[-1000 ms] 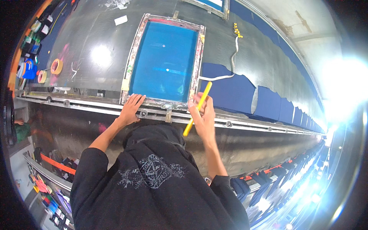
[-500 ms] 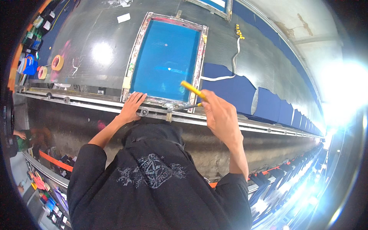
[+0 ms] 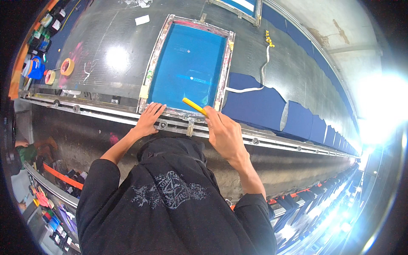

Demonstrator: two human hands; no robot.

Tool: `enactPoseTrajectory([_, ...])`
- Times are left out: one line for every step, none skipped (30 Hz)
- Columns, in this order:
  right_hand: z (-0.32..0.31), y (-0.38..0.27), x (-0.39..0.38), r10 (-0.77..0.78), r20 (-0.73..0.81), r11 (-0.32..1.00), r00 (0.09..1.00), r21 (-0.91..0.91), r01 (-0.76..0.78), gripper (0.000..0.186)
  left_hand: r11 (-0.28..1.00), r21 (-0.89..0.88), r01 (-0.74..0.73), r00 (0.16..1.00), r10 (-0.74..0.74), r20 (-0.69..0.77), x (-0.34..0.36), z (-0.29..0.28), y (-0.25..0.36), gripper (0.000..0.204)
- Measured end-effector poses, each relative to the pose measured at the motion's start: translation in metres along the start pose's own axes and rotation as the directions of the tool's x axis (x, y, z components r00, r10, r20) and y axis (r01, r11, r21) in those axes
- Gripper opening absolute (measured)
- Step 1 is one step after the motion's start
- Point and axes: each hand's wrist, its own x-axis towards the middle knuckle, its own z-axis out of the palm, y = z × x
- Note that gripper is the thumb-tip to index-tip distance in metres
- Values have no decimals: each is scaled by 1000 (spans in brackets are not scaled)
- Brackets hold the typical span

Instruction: The person positions a screen printing frame on a conveyor, measures the fabric with a tape measure, and uses a yellow T-bar tool to scrape or adjust the frame edges. The person then applies tape to the frame corners and continues handling the frame and tools.

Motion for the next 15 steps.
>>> enactPoseTrajectory([4, 1, -1, -7, -7, 1000, 1000, 8, 7, 33, 1000, -2, 4, 1000, -4, 2, 0, 1, 0, 129])
enactPoseTrajectory([8, 2, -2, 9, 6, 1000, 1000, 8, -9, 32, 1000, -4, 9, 1000, -9, 5, 0, 1, 0, 129])
enactPoseTrajectory([12, 4, -3, 24, 20, 1000, 1000, 7, -24, 32, 1000, -7, 6, 1000, -6, 1, 0, 1, 0, 129])
enactPoseTrajectory([15, 4, -3, 39, 33, 999, 999, 6, -40, 31, 1000, -10, 4, 1000, -4, -2, 0, 2, 0, 128])
enactPoseTrajectory([15, 2, -3, 70, 49, 997, 996, 6, -71, 31, 1000, -13, 1, 1000, -1, -6, 0, 2, 0, 128])
enactPoseTrajectory([13, -2, -3, 102, 64, 995, 993, 8, -103, 31, 1000, -12, -1, 1000, 1, -5, 0, 1, 0, 128])
enactPoseTrajectory([11, -7, -1, 133, 79, 991, 988, 9, -134, 31, 1000, -11, -2, 1000, 2, -4, 0, 0, 0, 127])
enactPoseTrajectory([10, -13, 2, 174, 124, 985, 977, -10, -174, 33, 1000, -11, -4, 1000, 4, -3, 0, 0, 0, 127])
enactPoseTrajectory([8, -21, 5, 219, 164, 976, 962, -34, -217, 35, 1000, -7, -8, 1000, 8, -4, 1, -1, 0, 127])
enactPoseTrajectory([9, -26, 8, 264, 202, 964, 943, -59, -258, 37, 1000, -4, -12, 1000, 12, -4, 1, -1, 0, 127])
enactPoseTrajectory([12, -26, 9, 192, 132, 967, 973, -193, -165, 40, 1000, 0, -16, 1000, 16, -4, 2, -1, 1, 127])
enactPoseTrajectory([17, -24, 12, 104, 76, 942, 992, -327, -74, 42, 1000, 5, -12, 1000, 12, -9, 1, -1, 1, 127])
enactPoseTrajectory([22, -24, 13, 7, 32, 889, 999, -458, 8, 45, 1000, 11, -8, 1000, 8, -13, 1, -1, 2, 127])
enactPoseTrajectory([28, -25, 14, 29, 10, 889, 1000, -457, -21, 46, 1000, 16, -4, 1000, 4, -18, 0, -2, 3, 127])
enactPoseTrajectory([34, -26, 14, 47, -9, 890, 999, -454, -46, 48, 1000, 14, -2, 1000, 2, -21, 0, -2, 3, 127])
